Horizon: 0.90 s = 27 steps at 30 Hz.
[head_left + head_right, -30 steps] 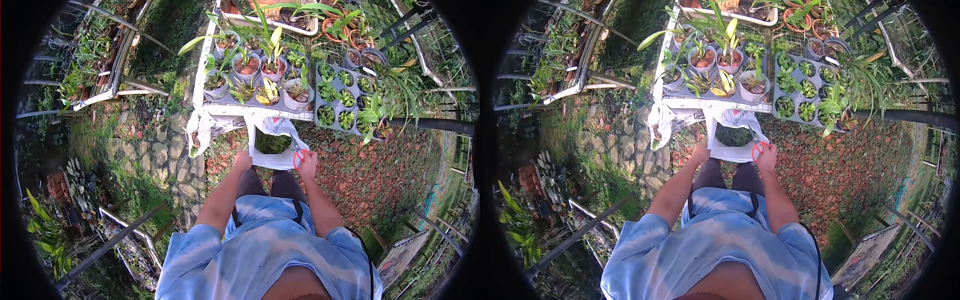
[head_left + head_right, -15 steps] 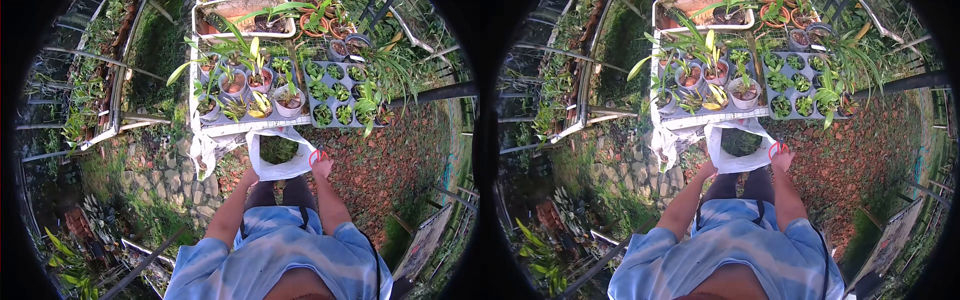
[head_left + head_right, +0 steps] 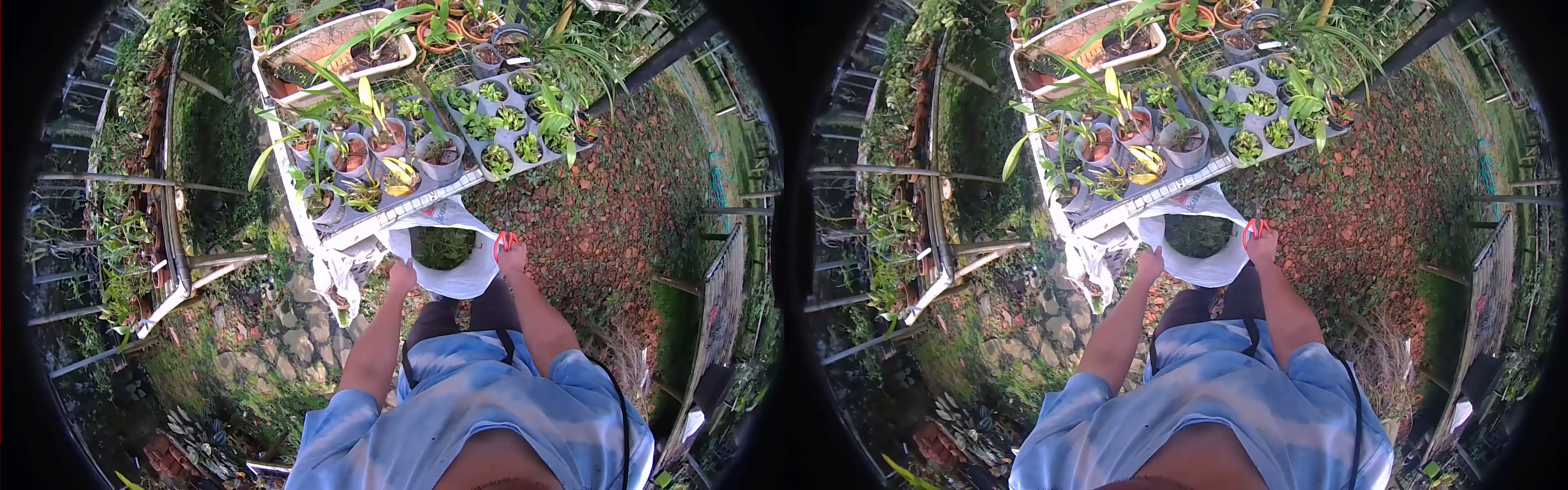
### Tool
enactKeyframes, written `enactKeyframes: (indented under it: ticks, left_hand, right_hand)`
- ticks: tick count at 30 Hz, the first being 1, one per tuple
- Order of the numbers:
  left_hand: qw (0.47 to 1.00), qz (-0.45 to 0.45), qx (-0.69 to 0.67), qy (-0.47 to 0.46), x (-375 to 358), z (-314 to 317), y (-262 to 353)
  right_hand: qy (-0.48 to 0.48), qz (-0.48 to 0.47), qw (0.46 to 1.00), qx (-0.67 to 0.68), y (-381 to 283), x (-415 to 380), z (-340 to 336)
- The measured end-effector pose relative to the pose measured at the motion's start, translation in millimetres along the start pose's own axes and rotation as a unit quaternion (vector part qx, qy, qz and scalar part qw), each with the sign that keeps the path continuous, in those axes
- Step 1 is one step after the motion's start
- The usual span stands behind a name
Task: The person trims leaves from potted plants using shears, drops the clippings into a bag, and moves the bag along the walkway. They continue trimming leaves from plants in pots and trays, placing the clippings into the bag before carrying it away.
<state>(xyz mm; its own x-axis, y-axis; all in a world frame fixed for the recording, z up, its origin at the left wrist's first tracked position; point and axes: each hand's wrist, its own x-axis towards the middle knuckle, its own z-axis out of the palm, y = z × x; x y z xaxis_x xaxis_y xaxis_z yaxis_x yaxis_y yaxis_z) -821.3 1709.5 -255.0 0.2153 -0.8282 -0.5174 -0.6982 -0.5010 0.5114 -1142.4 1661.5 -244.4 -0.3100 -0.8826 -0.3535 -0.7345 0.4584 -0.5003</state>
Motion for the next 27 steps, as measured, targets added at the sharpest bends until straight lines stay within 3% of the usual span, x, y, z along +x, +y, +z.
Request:
enactKeyframes:
  ticks: [3,4,7,9,11,12,15,16,19,24,26,27]
  left_hand:
    - [0.999,-0.001,-0.036,0.006,-3,16,-2]
    - [0.994,0.012,-0.106,-0.006,14,47,-33]
    - [0.984,-0.058,-0.17,-0.01,-25,2,44]
    - [0.994,-0.009,-0.111,0.014,-33,1,64]
    - [0.996,0.032,-0.083,0.015,-32,16,75]
    - [0.996,0.035,-0.08,0.018,-37,19,89]
    - [0.996,0.003,-0.081,-0.034,-28,49,101]
    - [0.998,0.056,-0.01,-0.037,-24,60,102]
    - [0.997,0.033,0.049,-0.048,-32,67,149]
    - [0.995,0.089,0.015,-0.036,-32,90,216]
    - [0.994,0.104,0.031,-0.023,-22,105,244]
    - [0.993,0.108,-0.028,-0.048,-21,108,262]
  right_hand:
    - [0.041,0.031,0.995,0.085,18,-2,4]
    - [0.051,0.035,0.991,0.117,21,-3,1]
    - [0.05,0.052,0.987,0.143,47,11,3]
    - [0.079,0.037,0.987,0.137,56,16,0]
    - [0.063,0.081,0.967,0.233,58,12,-20]
    - [0.053,0.1,0.953,0.28,59,15,-30]
    - [0.049,0.099,0.967,0.231,88,25,-44]
    - [0.077,0.062,0.978,0.186,105,32,-43]
    - [0.058,0.121,0.941,0.312,116,34,-87]
    - [0.131,0.137,0.893,0.409,190,89,-74]
    - [0.094,0.158,0.873,0.453,191,95,-101]
    - [0.075,0.169,0.861,0.474,186,97,-117]
